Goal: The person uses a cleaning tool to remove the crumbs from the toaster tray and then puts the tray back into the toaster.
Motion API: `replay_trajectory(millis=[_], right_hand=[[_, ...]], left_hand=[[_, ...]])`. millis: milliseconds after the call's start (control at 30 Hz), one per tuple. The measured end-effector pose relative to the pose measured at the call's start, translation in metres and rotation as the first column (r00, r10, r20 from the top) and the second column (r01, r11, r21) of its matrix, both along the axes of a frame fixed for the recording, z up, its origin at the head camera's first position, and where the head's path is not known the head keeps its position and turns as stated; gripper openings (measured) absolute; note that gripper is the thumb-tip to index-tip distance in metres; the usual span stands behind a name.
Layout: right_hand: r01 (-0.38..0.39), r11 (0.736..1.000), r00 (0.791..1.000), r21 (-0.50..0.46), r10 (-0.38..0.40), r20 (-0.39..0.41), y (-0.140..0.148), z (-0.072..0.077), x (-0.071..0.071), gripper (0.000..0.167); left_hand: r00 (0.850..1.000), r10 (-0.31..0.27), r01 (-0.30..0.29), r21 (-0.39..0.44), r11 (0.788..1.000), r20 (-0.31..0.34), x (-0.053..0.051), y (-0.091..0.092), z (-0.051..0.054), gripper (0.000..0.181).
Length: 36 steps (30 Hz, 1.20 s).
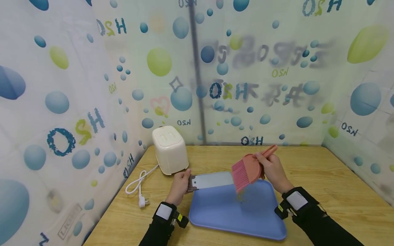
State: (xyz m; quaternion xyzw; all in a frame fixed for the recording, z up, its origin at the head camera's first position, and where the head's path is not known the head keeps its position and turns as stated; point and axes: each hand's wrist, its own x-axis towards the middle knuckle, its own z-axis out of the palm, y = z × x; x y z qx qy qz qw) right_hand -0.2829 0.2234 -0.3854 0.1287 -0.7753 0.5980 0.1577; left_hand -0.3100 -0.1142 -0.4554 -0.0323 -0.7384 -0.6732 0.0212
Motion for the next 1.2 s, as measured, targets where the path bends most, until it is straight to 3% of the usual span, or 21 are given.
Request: replay_trajectory(millis=[233, 500, 667, 933, 1200], right_hand=[[0.045, 0.999, 0.998, 0.001, -0.045, 0.036, 0.0, 0.002, -0.004, 0.048], [0.069, 0.998, 0.983, -0.004, -0.067, 0.171, -0.002, -0.002, -0.029, 0.051], [0.014, 1.0, 0.968, 0.015, -0.017, 0.25, -0.002, 0.0, -0.046, 0.052], [-0.028, 0.998, 0.954, 0.057, 0.01, 0.3, -0.013, -0.004, -0.078, 0.049], [-0.089, 0.995, 0.912, 0.035, 0.067, 0.406, -0.026, -0.021, -0.102, 0.047]], left_hand=[[0.999, 0.039, -0.039, 0.017, 0.999, -0.001, -0.001, -0.004, -0.003, 0.047], [0.999, 0.024, -0.024, 0.018, 1.0, 0.029, -0.005, -0.006, -0.008, 0.044], [0.999, -0.002, 0.001, 0.035, 0.999, 0.045, -0.004, -0.005, -0.011, 0.046], [1.0, -0.029, 0.029, 0.042, 0.999, 0.001, -0.003, -0.003, -0.011, 0.045], [1.0, -0.011, 0.011, 0.052, 0.999, 0.008, -0.003, -0.005, -0.01, 0.044]])
